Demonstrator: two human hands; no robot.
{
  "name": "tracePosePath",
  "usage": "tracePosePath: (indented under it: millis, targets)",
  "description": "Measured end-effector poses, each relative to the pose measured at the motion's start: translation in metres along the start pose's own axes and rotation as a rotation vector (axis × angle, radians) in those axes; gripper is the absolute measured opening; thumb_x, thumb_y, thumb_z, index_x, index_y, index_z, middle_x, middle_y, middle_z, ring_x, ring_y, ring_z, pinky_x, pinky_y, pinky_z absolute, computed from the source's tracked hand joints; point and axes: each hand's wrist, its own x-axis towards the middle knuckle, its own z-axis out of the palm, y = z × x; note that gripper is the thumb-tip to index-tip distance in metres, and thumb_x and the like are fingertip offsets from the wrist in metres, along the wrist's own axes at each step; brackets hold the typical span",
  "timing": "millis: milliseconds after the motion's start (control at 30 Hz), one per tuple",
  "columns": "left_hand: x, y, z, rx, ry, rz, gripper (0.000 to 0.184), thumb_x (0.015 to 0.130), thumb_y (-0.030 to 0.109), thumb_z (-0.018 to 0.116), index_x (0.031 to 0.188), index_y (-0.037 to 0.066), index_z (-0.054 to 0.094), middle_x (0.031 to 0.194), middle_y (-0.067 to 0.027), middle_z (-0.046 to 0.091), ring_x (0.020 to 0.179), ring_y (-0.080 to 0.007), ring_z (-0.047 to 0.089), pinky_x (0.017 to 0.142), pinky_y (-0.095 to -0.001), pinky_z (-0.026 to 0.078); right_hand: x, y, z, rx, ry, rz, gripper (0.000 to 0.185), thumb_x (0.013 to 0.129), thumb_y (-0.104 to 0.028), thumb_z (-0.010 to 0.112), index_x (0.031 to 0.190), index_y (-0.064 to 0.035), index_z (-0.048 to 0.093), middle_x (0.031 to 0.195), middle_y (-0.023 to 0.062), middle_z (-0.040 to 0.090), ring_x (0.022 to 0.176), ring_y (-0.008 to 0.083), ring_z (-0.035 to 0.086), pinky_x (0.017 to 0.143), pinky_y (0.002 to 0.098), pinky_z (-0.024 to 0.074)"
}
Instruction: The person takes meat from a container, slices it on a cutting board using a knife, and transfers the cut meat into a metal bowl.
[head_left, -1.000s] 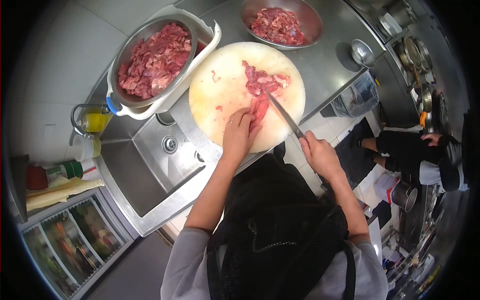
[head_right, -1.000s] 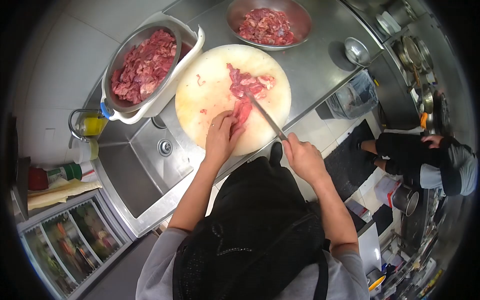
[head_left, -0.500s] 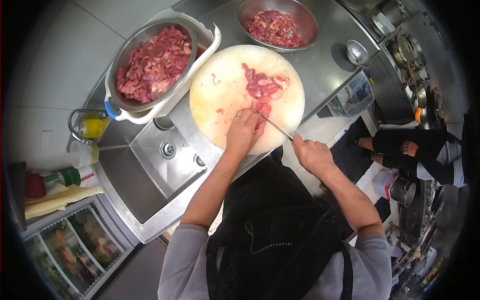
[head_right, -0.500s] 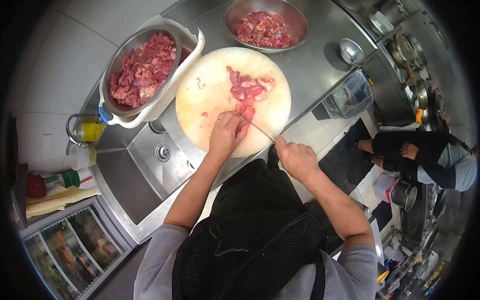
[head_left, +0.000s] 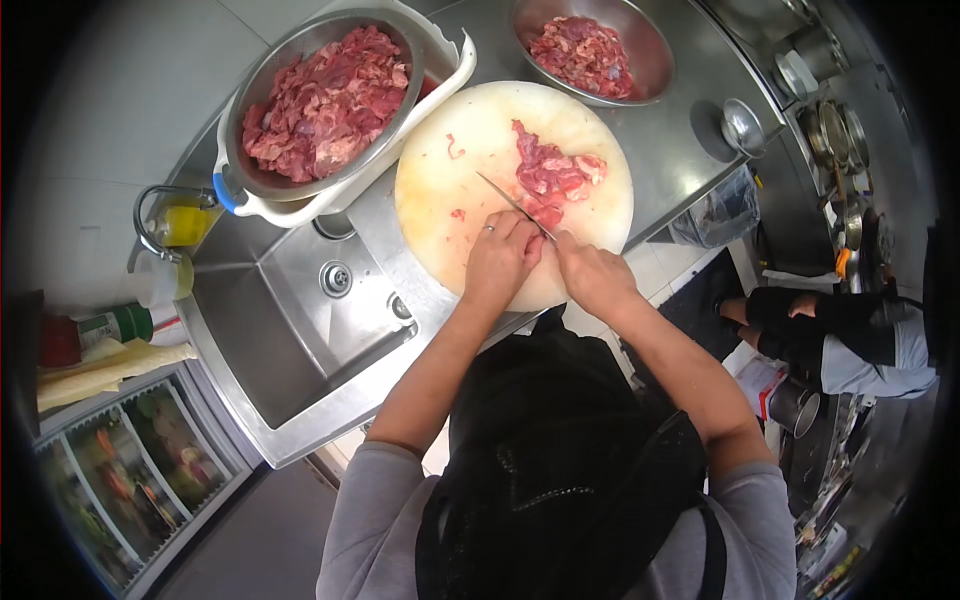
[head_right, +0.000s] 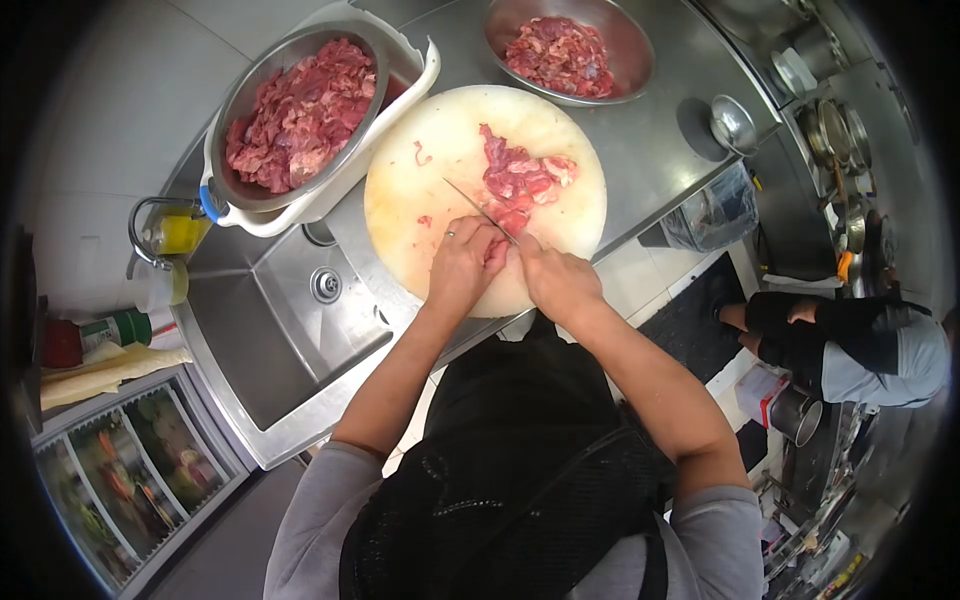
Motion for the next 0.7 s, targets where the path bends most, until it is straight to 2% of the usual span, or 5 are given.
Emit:
tracePosePath:
  millis: [167,233,300,533,700]
  targets:
    - [-0.001,0.004,-0.001,0.032,-0.004,0.017,0.022,0.08,0.003,0.085,0.099,0.005,0.074,0.104,-0.0099,0.069,0.103,-0.0328,0.067,0.088,-0.0436,0.059,-0.058,0.026,-0.003,-0.018,-0.189,0.119,0.018,0.107,-0.016,0.05,0.12,-0.0032,0.053,0.096,0.0298,0.078,0.093,0.0505,0.078,0.084,0.0625,0.0597]
    - [-0.003,0.005,0.001,0.031,-0.017,0.016,0.022,0.081,0.003,0.085,0.099,0.005,0.074,0.106,-0.0101,0.069,0.103,-0.0328,0.067,0.089,-0.0437,0.059,-0.043,0.031,0.014,-0.034,-0.146,0.071,0.018,0.106,-0.016,0.052,0.119,-0.0028,0.053,0.093,0.0293,0.078,0.091,0.05,0.078,0.083,0.0625,0.06]
    - [-0.002,0.005,0.002,0.054,-0.002,0.007,0.021,0.081,0.004,0.086,0.099,0.005,0.073,0.105,-0.0099,0.069,0.103,-0.033,0.067,0.089,-0.0438,0.059,-0.013,0.023,0.021,0.013,0.051,-0.047,0.02,0.113,-0.024,0.049,0.118,-0.0043,0.051,0.082,0.0286,0.075,0.082,0.0528,0.076,0.08,0.0674,0.0576]
    - [0.0,0.003,0.003,0.025,0.004,-0.024,0.022,0.082,0.003,0.086,0.1,0.006,0.074,0.104,-0.0089,0.069,0.102,-0.0328,0.068,0.088,-0.0429,0.059,-0.084,0.035,-0.002,0.022,-0.133,0.121,0.013,0.106,-0.013,0.052,0.115,-0.0036,0.053,0.09,0.0284,0.077,0.087,0.0506,0.077,0.08,0.0626,0.06]
    - [-0.01,0.005,0.0,0.035,0.008,-0.053,0.028,0.082,0.006,0.088,0.106,0.007,0.073,0.113,-0.0098,0.071,0.105,-0.0337,0.068,0.089,-0.0438,0.059,-0.063,0.037,0.006,0.028,-0.018,0.032,0.02,0.114,-0.023,0.047,0.114,-0.0053,0.055,0.086,0.0276,0.076,0.085,0.0513,0.076,0.081,0.0633,0.059]
